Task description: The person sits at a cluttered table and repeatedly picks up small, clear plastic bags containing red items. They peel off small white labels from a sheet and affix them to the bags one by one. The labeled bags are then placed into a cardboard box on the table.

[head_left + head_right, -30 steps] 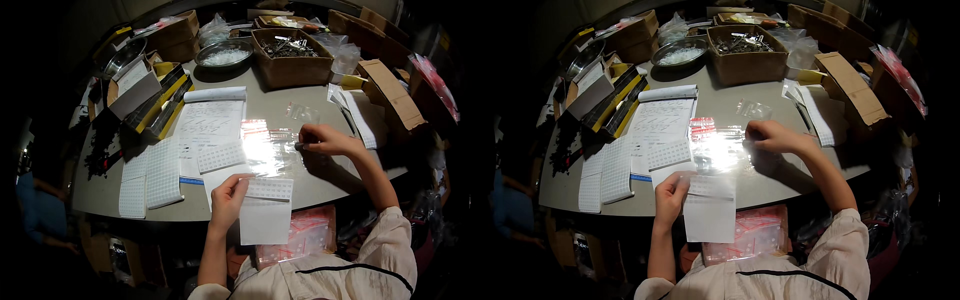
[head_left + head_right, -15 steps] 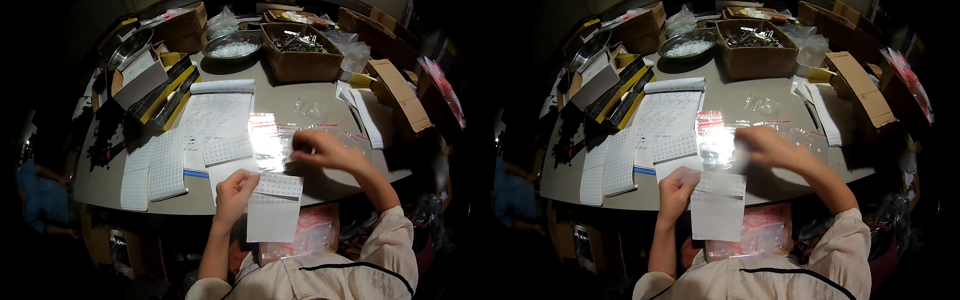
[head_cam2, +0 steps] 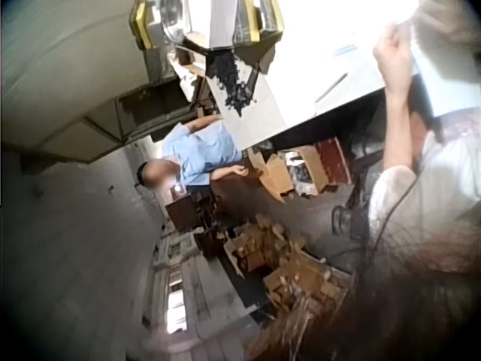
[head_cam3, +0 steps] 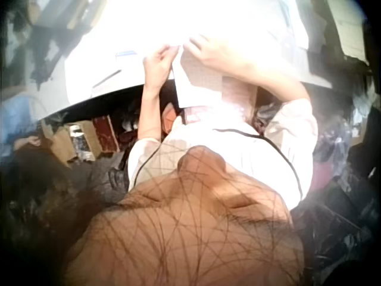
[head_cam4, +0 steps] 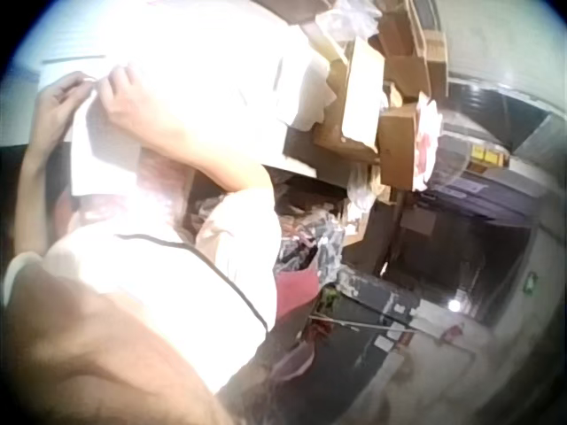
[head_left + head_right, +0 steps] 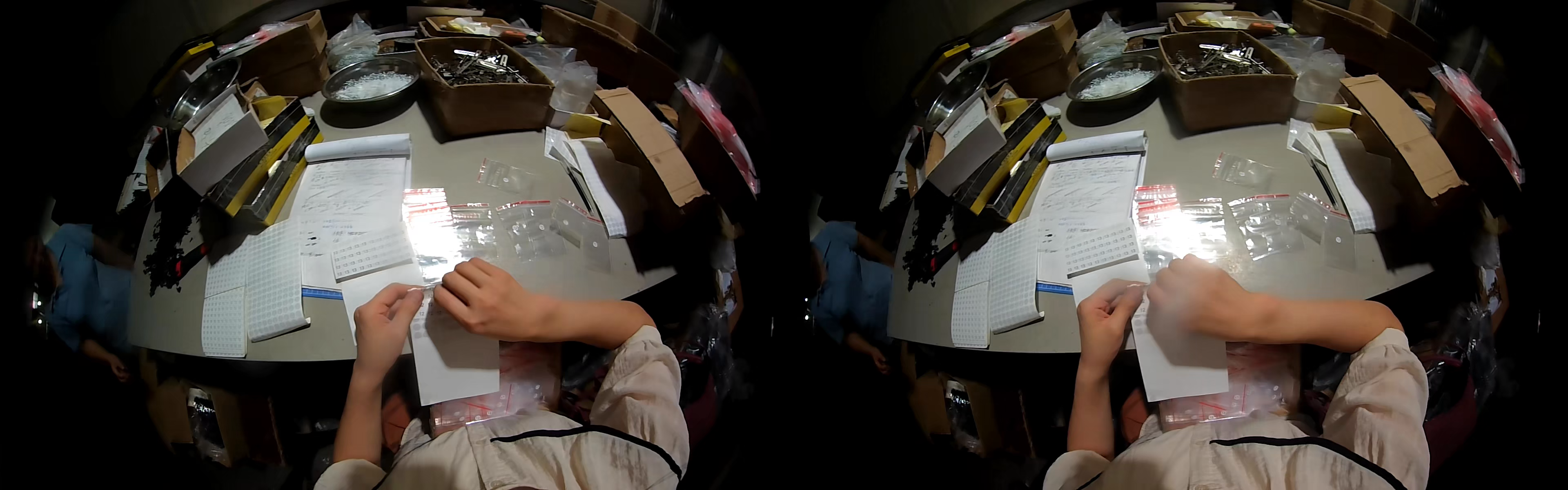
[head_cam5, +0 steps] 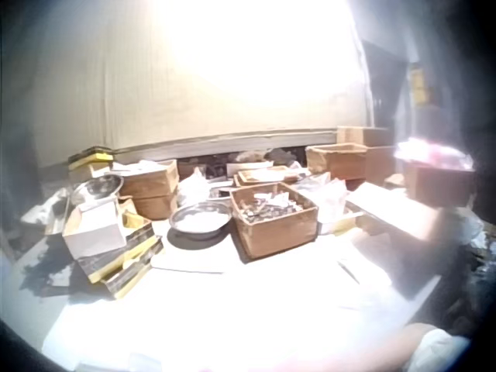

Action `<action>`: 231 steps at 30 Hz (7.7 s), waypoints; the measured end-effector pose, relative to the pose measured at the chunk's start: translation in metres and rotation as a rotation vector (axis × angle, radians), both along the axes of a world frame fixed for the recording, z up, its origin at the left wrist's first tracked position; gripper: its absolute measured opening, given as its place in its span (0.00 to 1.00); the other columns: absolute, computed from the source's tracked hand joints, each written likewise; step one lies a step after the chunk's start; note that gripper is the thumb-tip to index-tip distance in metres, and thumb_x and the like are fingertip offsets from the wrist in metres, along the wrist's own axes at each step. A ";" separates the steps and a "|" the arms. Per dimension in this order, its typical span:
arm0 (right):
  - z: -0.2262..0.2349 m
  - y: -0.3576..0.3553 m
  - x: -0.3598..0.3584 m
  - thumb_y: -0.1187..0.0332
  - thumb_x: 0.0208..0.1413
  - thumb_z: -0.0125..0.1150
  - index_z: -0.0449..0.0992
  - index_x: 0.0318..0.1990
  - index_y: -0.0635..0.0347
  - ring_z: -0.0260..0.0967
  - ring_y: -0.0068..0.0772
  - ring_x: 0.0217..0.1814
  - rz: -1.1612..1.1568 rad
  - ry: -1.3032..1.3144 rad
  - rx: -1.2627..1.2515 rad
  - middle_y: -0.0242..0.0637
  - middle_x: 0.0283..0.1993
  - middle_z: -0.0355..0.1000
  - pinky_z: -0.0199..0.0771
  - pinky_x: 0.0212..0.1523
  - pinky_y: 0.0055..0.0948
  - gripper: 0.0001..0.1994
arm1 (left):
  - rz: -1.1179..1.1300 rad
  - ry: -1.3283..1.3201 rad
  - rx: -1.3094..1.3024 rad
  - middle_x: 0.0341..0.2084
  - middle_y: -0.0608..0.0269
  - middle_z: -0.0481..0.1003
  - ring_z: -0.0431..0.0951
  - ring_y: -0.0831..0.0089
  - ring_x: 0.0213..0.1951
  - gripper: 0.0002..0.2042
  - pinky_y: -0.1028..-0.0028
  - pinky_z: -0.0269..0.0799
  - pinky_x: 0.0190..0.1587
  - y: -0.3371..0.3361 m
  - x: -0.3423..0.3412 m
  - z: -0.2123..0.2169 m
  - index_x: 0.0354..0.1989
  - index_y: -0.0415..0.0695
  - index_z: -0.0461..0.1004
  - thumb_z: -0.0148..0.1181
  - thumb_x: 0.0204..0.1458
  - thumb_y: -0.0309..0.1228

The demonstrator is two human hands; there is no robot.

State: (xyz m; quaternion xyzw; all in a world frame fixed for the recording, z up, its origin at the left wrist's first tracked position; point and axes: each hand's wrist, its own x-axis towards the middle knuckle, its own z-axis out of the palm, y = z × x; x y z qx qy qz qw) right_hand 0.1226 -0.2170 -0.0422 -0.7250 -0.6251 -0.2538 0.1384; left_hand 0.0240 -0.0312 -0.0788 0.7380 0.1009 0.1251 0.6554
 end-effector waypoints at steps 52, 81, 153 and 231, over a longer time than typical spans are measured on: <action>0.007 0.010 0.004 0.68 0.45 0.61 0.74 0.43 0.63 0.69 0.39 0.39 0.101 0.082 -0.135 0.37 0.36 0.68 0.72 0.41 0.35 0.16 | -0.028 0.052 0.129 0.25 0.53 0.83 0.81 0.78 0.27 0.07 0.73 0.73 0.32 0.009 -0.004 -0.001 0.40 0.39 0.80 0.62 0.62 0.30; 0.031 -0.033 0.104 0.80 0.45 0.60 0.75 0.44 0.67 0.75 0.55 0.45 -0.178 0.891 -0.343 0.52 0.42 0.77 0.75 0.47 0.43 0.16 | 0.010 -0.019 0.073 0.27 0.54 0.84 0.82 0.78 0.31 0.08 0.75 0.75 0.36 0.003 0.000 -0.003 0.43 0.37 0.80 0.61 0.64 0.30; -0.022 -0.064 0.113 0.38 0.52 0.69 0.65 0.62 0.61 0.42 0.65 0.79 -0.464 0.461 -0.252 0.58 0.72 0.54 0.49 0.76 0.58 0.41 | 0.051 -0.055 -0.216 0.38 0.62 0.82 0.80 0.80 0.40 0.07 0.79 0.75 0.45 0.006 -0.006 -0.002 0.46 0.32 0.78 0.55 0.66 0.22; -0.006 -0.058 -0.028 0.74 0.43 0.64 0.74 0.43 0.63 0.73 0.39 0.41 -0.086 0.296 0.030 0.40 0.41 0.71 0.77 0.39 0.33 0.16 | 0.078 -0.055 -0.105 0.30 0.67 0.81 0.76 0.82 0.34 0.05 0.79 0.72 0.37 -0.037 -0.036 0.007 0.39 0.32 0.82 0.67 0.57 0.22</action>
